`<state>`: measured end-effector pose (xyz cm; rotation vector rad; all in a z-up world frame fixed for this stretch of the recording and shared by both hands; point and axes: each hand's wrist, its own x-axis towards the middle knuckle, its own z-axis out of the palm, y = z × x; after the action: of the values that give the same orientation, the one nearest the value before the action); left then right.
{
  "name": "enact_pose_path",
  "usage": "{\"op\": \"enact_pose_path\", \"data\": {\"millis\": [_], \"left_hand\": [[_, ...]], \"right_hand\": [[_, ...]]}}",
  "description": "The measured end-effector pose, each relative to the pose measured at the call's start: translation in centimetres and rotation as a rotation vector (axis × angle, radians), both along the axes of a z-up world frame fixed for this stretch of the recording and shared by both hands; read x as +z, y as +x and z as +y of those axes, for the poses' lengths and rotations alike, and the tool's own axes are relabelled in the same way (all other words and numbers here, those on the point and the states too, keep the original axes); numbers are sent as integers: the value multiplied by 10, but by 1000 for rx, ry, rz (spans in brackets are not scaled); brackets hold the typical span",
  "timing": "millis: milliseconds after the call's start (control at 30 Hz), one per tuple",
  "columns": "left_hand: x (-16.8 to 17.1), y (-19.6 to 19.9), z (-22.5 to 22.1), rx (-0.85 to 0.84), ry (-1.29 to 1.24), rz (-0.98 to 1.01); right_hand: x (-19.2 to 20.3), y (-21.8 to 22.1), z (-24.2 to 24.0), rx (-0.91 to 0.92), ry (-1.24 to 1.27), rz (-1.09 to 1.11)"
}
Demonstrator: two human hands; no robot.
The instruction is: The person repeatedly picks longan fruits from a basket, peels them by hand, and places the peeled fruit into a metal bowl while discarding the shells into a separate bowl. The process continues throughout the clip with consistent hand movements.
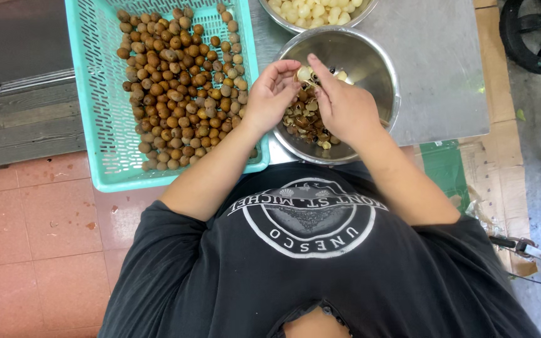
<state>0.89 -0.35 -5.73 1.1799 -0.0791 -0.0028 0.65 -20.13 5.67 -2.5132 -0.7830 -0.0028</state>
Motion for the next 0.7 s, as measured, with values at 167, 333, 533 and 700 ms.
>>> {"op": "enact_pose_path", "data": {"millis": [167, 333, 533, 700], "left_hand": [[-8, -2, 2, 10, 16, -136], [-6, -2, 11, -56, 51, 105], [5, -6, 24, -138, 255, 220], [12, -6, 25, -222, 317, 200]], "right_hand": [[-2, 4, 0, 40, -44, -162], [-18, 11, -6, 66, -86, -166], [-34, 9, -21, 184, 72, -291], [-41, 10, -30, 196, 9, -232]]}}
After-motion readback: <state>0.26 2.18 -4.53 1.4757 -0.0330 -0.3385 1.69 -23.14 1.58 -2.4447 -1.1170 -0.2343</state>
